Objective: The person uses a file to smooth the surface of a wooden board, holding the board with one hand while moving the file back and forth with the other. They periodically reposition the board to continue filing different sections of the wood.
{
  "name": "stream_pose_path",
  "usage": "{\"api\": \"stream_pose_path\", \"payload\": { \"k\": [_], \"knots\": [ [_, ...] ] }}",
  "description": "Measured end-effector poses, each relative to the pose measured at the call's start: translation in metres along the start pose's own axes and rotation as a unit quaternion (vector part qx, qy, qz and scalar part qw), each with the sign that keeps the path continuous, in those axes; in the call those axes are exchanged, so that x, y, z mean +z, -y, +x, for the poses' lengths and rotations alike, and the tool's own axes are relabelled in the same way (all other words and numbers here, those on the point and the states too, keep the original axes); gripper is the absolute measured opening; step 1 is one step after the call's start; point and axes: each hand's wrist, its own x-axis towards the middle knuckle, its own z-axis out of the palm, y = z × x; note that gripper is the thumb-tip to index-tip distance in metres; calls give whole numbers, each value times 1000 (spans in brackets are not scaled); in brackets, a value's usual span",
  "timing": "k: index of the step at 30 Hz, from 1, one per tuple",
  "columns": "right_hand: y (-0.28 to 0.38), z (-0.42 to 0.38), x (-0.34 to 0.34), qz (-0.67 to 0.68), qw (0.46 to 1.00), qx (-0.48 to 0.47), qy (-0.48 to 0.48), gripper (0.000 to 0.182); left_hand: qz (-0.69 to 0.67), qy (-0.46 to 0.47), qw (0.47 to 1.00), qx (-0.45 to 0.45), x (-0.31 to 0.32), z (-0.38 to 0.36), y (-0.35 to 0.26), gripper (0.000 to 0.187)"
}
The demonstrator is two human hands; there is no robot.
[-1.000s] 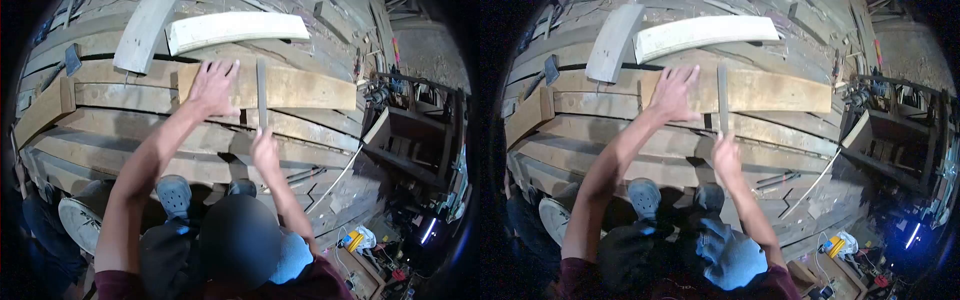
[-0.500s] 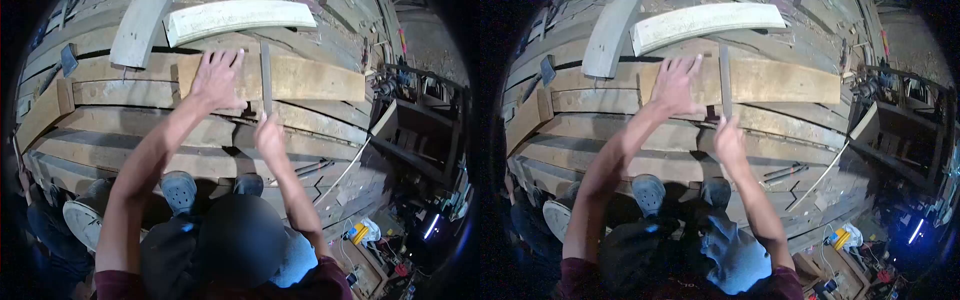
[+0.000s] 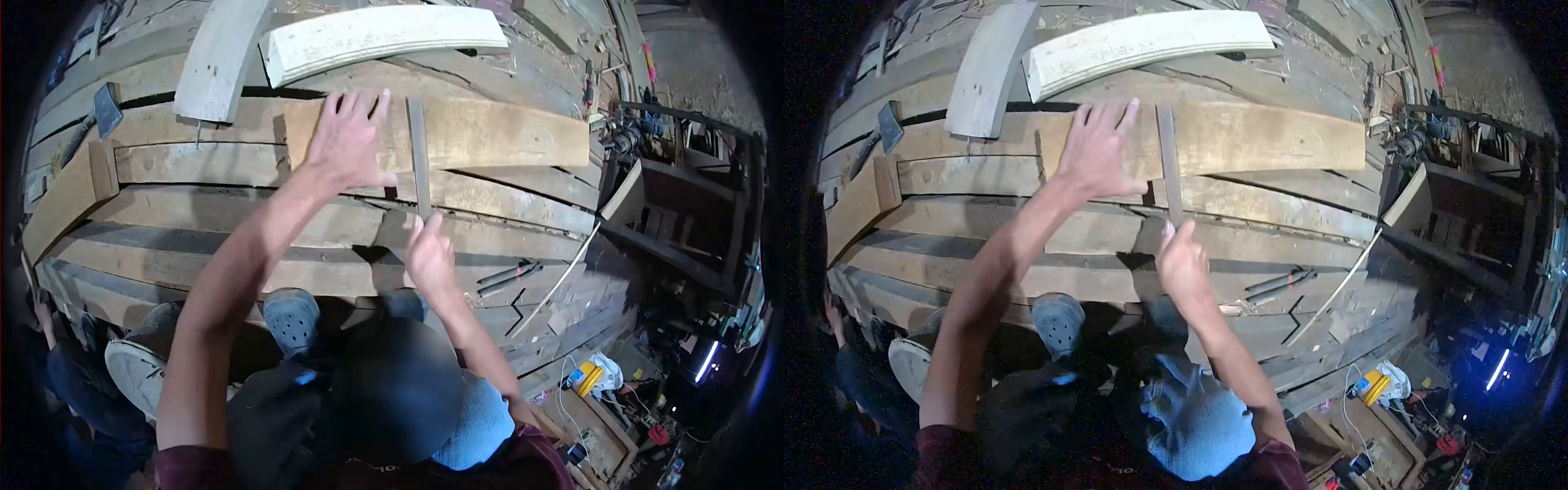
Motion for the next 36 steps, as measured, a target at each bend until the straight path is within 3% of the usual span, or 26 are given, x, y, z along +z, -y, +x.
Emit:
{"api": "stream_pose_path", "payload": {
  "k": [4,6,8,12,15,18,21,24,25,29,33,34,36],
  "knots": [
    [24,26,-16,55,998,-23,15,36,-9,-37,999,6,8,-1,2,127],
    [32,40,-20,-4,999,-42,10,36,-35,-43,998,23,12,-6,1,129],
    [20,16,-15,-14,1000,4,27,36,-42,-58,997,25,8,-3,7,130],
    [12,8,-7,-41,999,5,35,37,21,-11,1000,-12,5,-1,3,130],
    [29,33,-15,-14,999,-45,2,35,-18,-5,1000,7,-1,-3,5,132],
    [19,7,-17,-4,1000,-13,17,35,-42,-19,996,73,-5,-12,32,130],
    [5,-1,-4,-36,999,-11,29,35,-14,-13,998,55,-14,-25,50,128],
    [22,42,-8,-6,997,-81,9,34,-27,7,999,28,-20,-25,43,126],
    [41,42,-17,-10,999,-47,9,34,-18,2,999,35,-18,-26,43,126],
    [9,-5,0,-19,999,-30,16,35,14,-27,998,59,-11,-25,49,123],
    [41,30,-4,26,998,-51,-21,31,-6,-38,998,53,-10,-25,47,125],
    [46,38,-4,47,998,-33,7,30,-25,-15,999,40,-16,-25,44,124],
    [42,21,-5,23,999,-27,-17,30,-29,-54,997,56,-9,-28,48,121]
  ]
}}
